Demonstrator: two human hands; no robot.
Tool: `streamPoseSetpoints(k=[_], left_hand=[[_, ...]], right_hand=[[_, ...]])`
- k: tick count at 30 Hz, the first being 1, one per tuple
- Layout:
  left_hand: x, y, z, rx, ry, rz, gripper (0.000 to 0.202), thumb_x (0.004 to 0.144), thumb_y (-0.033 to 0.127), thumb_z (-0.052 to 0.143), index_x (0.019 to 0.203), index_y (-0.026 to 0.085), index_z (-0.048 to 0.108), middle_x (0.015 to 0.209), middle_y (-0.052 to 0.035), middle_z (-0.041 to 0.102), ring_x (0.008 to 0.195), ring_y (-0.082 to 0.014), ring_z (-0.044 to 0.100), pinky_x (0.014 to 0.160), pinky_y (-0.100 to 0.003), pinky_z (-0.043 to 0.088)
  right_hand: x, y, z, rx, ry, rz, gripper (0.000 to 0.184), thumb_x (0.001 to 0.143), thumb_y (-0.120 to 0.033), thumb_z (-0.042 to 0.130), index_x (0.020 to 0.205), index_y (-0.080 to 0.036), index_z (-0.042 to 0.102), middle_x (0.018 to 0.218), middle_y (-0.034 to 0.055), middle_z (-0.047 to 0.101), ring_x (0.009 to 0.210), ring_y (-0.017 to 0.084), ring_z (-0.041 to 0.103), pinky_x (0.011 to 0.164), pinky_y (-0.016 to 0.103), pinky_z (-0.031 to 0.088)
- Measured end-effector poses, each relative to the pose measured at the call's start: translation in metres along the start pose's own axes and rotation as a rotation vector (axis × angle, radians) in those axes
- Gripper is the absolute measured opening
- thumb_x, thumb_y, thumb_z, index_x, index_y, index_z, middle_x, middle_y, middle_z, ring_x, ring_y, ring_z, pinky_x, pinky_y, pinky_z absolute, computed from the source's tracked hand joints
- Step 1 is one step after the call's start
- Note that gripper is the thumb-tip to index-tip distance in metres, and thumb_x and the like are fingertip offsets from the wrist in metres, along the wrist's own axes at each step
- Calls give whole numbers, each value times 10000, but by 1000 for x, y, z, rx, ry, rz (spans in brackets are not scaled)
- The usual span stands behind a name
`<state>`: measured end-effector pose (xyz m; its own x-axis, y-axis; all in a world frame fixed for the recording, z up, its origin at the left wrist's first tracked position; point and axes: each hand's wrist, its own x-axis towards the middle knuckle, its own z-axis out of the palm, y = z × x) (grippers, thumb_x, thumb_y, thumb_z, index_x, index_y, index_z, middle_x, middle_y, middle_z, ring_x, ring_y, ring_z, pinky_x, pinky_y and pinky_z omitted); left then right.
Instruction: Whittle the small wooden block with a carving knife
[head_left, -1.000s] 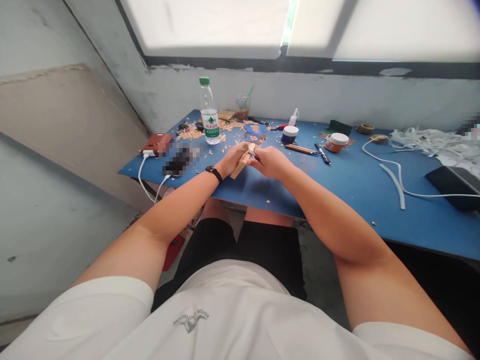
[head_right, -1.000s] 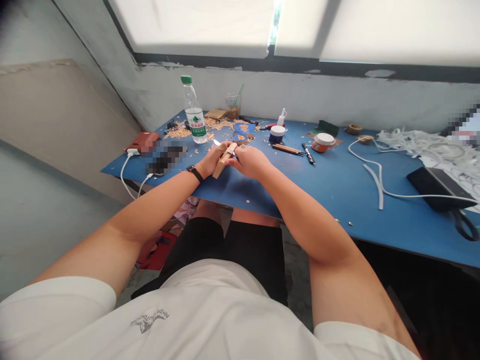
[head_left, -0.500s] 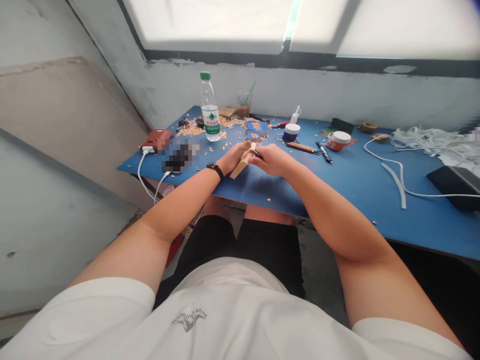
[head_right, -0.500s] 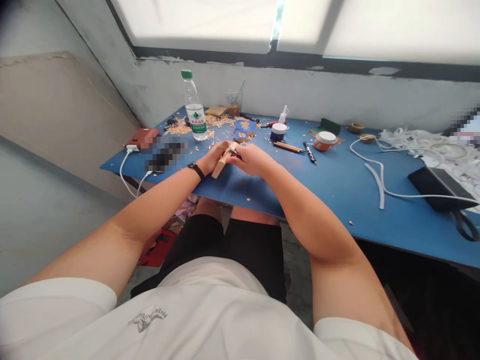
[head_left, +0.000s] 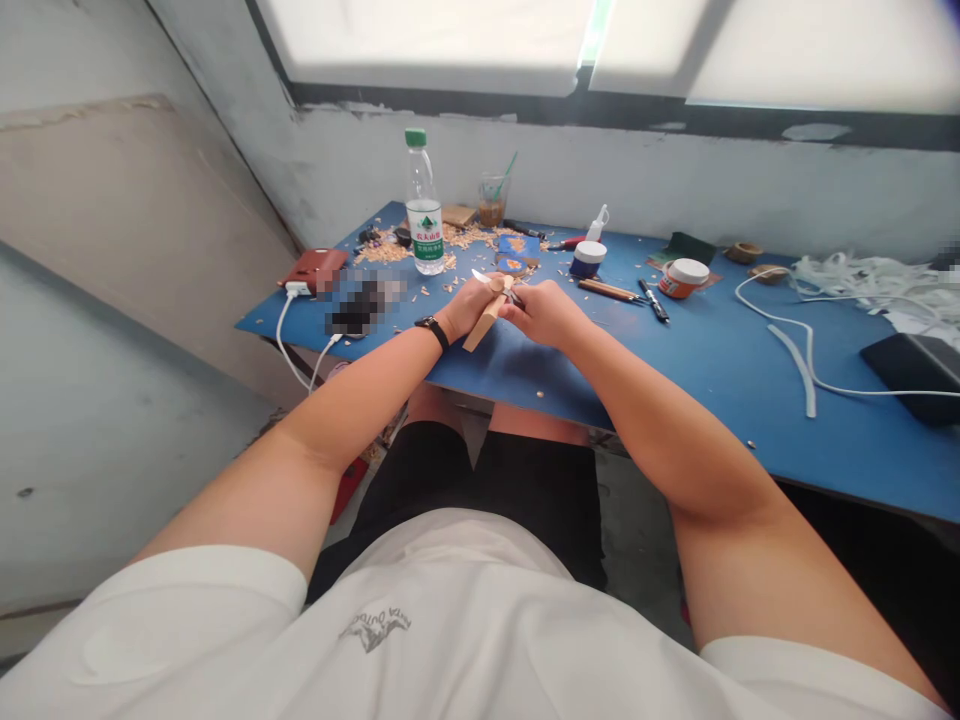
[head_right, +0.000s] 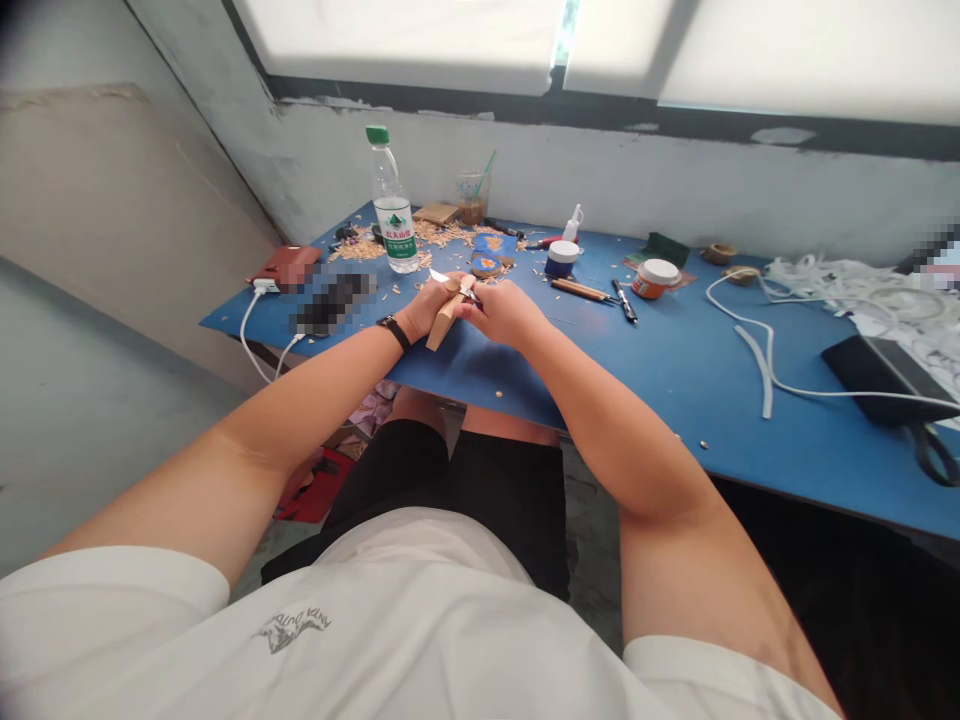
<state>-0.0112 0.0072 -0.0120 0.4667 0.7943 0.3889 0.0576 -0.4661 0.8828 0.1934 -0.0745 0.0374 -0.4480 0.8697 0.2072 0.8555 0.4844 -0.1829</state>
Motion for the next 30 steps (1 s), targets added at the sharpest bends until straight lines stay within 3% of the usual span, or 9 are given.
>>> streamPoseSetpoints(k=[2,8,13,15,18,21,24,27,30], left_hand=[[1,-2,1,48,13,13,564,1109,680,829,768,249,703,818,-64,682,866,-253,603,907,-455,588],[-2,0,10,-41,98,-163,797,1208,870,593,741,232,694,755,-97,727,760,-237,630,790,-445,525],[-4,0,11,-62,62,-196,827,1153,950,669,739,234,655,682,-34,635,689,-187,549,708,-380,451],[-4,0,13,-88,47,-195,784,1123,908,749,744,229,649,674,-1,599,679,-163,505,703,-350,433],[-5,1,18,-170,8,-214,581,1090,712,856,830,219,694,738,6,652,720,-163,551,737,-335,476],[-5,6,19,-211,-57,-302,378,1058,550,835,906,219,732,793,-5,701,744,-183,605,748,-345,505],[-5,9,15,-86,-89,-241,259,1021,428,793,885,211,755,831,-13,721,801,-191,610,789,-339,512],[-3,8,13,-5,-94,-122,230,1017,374,802,866,205,761,847,-20,711,845,-199,599,845,-345,525],[1,1,13,-56,-65,-152,315,1073,397,739,823,207,718,793,-24,661,772,-185,537,776,-349,466]], right_hand=[[1,-2,-1,-4,-2,46,598,1295,-631,559,1272,-146,908,1023,181,877,924,337,737,824,401,400],[3,-2,-4,-40,-10,182,733,1235,-850,679,1174,-168,937,1029,178,889,945,339,764,814,396,435],[-5,-5,-18,-42,-92,39,554,1308,-666,636,1280,-178,899,1030,150,876,918,307,735,810,385,411],[-10,-6,-27,-33,-156,-5,534,1330,-618,586,1308,-176,886,1029,140,868,904,289,717,808,379,406],[-16,-3,-38,-26,-233,-23,558,1327,-640,579,1257,-184,892,1012,137,855,901,284,717,815,388,411],[-17,4,-40,-41,-238,10,553,1282,-683,683,1225,-182,910,979,143,843,934,315,744,836,417,415],[-15,8,-37,-61,-219,26,533,1276,-668,717,1219,-178,919,970,149,842,967,332,766,844,423,416],[-13,7,-35,-106,-203,27,542,1302,-650,672,1241,-173,922,989,153,852,986,332,781,836,412,415],[-14,0,-37,-181,-209,33,599,1340,-638,572,1280,-158,925,1047,174,877,981,330,781,818,404,410]])
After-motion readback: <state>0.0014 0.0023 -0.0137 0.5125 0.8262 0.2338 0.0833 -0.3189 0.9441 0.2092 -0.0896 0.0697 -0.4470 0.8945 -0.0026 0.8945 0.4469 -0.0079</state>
